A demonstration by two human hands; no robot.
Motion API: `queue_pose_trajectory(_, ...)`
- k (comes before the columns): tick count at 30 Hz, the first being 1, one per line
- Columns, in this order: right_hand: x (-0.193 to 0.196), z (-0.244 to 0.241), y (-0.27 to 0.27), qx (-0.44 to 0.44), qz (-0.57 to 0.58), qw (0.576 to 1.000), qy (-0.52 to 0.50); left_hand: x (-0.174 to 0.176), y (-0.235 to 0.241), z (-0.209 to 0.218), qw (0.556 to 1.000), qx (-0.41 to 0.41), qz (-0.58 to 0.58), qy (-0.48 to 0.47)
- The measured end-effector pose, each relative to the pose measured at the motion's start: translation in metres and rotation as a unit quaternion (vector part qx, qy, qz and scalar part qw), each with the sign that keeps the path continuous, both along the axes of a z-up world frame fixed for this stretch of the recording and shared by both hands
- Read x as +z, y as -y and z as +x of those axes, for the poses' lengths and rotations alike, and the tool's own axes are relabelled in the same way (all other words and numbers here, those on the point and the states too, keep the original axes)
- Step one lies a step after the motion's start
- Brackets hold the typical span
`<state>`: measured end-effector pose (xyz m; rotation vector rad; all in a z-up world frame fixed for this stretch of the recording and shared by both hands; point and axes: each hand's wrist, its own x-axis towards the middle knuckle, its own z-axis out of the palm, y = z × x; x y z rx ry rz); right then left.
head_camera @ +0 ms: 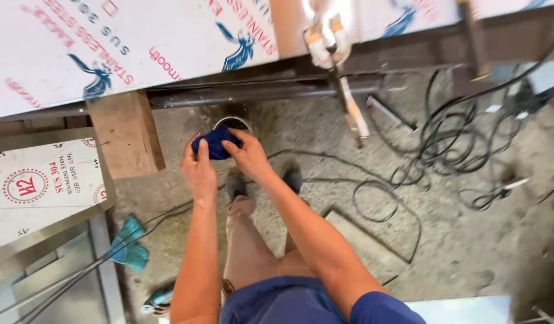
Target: The person wipes a stainless steel sheet with a blue cloth, then welds the sheet's seam using a welding torch, producing sparks and smoke. They repeatedly wipe the weld area, dip the cloth into a bucket on the floor, and hammer the sheet surface.
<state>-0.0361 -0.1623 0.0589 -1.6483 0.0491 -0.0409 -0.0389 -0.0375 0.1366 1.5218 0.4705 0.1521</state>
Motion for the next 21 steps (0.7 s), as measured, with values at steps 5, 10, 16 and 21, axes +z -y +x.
queue_pose_trajectory(5, 0.159, 0.005, 0.090, -0.080, -0.017, 0.994, 0.072, 0.142, 0.064, 0.011, 0.957, -0.081, 0.259, 0.101)
queue_pose_trajectory(10, 0.239, 0.053, 0.178, -0.134, -0.087, 0.978, 0.134, 0.207, 0.137, 0.075, 0.956, -0.119, 0.227, 0.144)
queue_pose_trajectory(16, 0.244, 0.149, 0.241, -0.120, -0.194, 0.968, 0.104, 0.199, 0.192, 0.143, 0.938, -0.202, 0.274, 0.070)
queue_pose_trajectory(21, 0.171, 0.209, 0.239, 0.055, -0.466, 0.879, 0.085, 0.148, 0.173, 0.173, 0.904, -0.168, 0.368, 0.138)
